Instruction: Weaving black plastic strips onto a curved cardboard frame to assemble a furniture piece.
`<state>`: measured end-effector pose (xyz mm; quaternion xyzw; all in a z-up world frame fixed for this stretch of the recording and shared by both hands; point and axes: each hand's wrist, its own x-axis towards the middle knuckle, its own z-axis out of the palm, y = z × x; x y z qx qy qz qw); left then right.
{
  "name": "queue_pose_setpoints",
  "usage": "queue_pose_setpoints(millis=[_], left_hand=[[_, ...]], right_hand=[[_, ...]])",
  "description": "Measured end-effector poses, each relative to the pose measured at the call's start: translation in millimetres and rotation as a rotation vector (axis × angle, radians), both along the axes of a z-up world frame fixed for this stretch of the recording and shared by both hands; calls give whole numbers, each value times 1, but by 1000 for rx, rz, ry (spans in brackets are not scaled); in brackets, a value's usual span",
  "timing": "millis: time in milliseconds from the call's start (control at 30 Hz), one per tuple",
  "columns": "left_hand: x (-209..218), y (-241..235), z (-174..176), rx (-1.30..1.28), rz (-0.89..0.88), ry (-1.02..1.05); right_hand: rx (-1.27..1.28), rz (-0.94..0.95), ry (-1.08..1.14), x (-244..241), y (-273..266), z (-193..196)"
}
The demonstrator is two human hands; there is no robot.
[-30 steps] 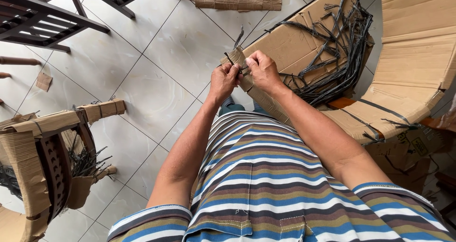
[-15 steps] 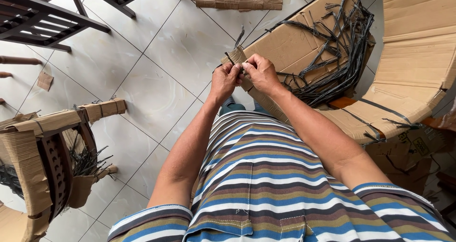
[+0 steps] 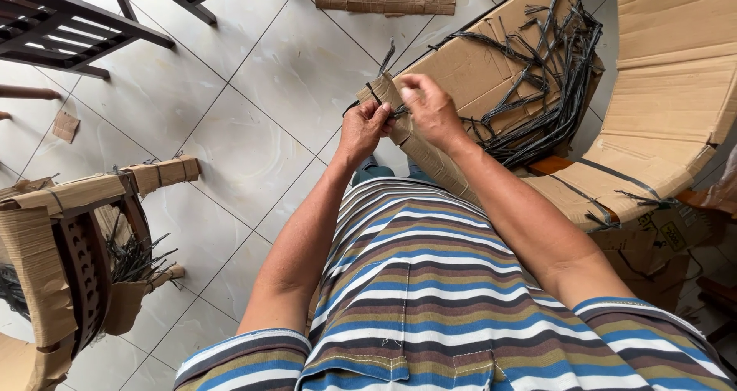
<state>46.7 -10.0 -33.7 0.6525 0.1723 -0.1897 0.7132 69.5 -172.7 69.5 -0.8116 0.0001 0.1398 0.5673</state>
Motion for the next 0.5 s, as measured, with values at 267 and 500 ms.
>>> queue_pose_setpoints(millis=[267,500], left_hand=[[-1,5,3,-13,23,16],[-1,0,18,-24,56,30]], right_hand=[[-219,228,-37,-2,6,-54],[-220,127,94,-3,3,-62]])
